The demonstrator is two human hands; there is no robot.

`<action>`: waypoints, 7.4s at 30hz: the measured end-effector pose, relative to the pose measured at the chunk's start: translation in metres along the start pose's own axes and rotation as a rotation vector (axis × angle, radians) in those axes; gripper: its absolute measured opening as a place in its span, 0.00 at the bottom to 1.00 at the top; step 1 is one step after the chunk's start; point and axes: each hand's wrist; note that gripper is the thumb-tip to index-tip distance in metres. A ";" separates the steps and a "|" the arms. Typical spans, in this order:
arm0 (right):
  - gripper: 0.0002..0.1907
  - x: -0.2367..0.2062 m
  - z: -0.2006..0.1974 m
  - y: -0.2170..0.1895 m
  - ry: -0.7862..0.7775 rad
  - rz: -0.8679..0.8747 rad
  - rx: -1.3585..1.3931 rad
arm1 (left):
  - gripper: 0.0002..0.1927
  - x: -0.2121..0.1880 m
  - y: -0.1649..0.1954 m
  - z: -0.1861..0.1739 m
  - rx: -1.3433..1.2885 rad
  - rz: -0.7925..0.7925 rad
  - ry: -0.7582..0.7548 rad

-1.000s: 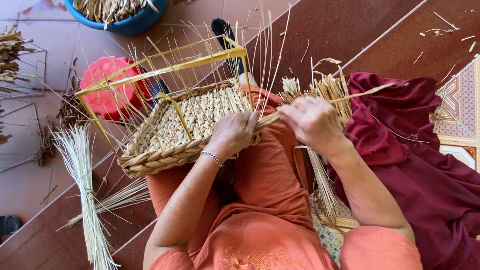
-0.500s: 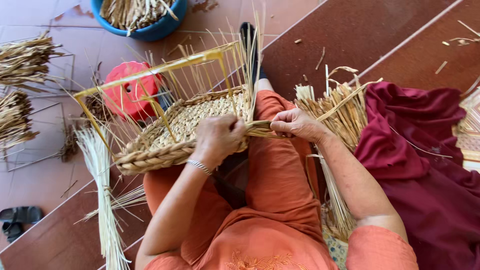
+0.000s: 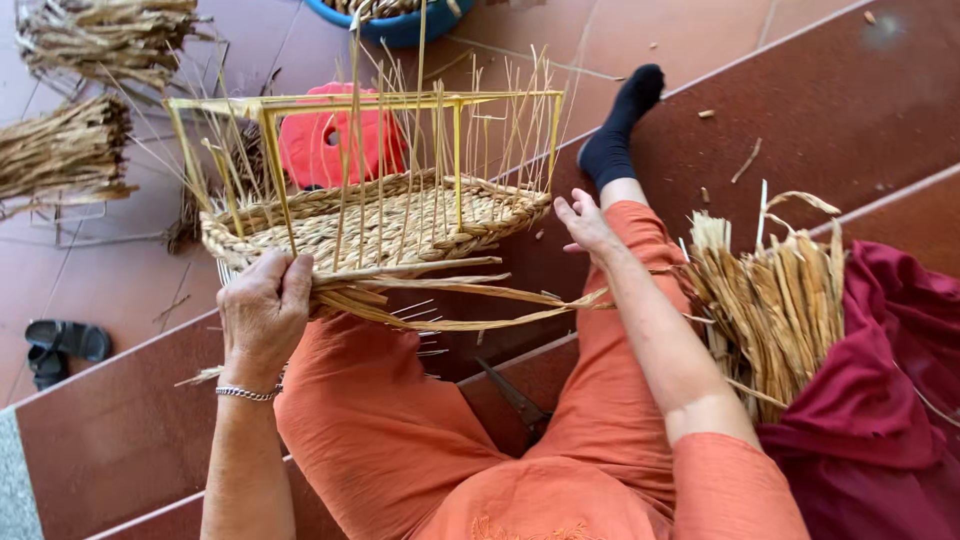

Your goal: The person weaves a basket by hand, interlacing dried plant strips through a rectangular frame held between their legs. They repeatedly pull and tuck the strips to build up the basket's sides.

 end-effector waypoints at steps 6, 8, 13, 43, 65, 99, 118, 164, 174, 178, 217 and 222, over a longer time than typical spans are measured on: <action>0.41 0.014 0.036 -0.016 -0.153 -0.002 0.329 | 0.13 -0.044 -0.043 0.015 -0.283 -0.151 0.042; 0.39 0.017 0.043 -0.023 -0.217 -0.056 0.441 | 0.13 -0.052 -0.054 0.014 -0.396 -0.266 0.020; 0.33 0.024 0.036 -0.036 -0.225 -0.184 0.489 | 0.14 -0.060 -0.073 0.015 -0.539 -0.322 0.045; 0.13 -0.154 0.065 -0.034 0.217 -1.801 -1.293 | 0.05 -0.060 0.000 0.137 -0.085 0.128 0.127; 0.01 -0.119 0.115 -0.079 -0.196 -1.546 -1.696 | 0.13 -0.057 0.007 0.128 -0.700 0.085 -0.203; 0.11 -0.147 0.066 -0.022 0.039 -1.330 -1.034 | 0.31 -0.048 0.020 0.147 -0.206 0.030 0.151; 0.04 -0.125 0.066 -0.029 -0.346 -0.996 -1.145 | 0.37 -0.062 0.021 0.116 -0.323 0.358 -0.116; 0.07 -0.118 0.104 -0.051 -0.200 -1.352 -0.778 | 0.15 -0.049 0.007 0.111 -0.826 -0.029 -0.319; 0.10 -0.103 0.091 -0.039 -0.293 -1.226 -0.669 | 0.04 -0.052 0.017 0.132 -0.542 0.138 -0.067; 0.10 -0.103 0.082 -0.040 -0.056 -1.406 -0.999 | 0.09 -0.056 0.020 0.117 -0.554 0.188 -0.097; 0.10 -0.119 -0.215 0.099 0.724 -0.204 -1.090 | 0.10 -0.078 -0.019 0.101 -0.388 -0.199 -0.102; 0.10 -0.120 -0.207 0.104 0.704 -0.182 -1.120 | 0.10 -0.079 -0.019 0.100 -0.371 -0.210 -0.101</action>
Point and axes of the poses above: each hand's wrist, its own x-axis towards the middle knuckle, its own z-axis out of the palm, y = z × x
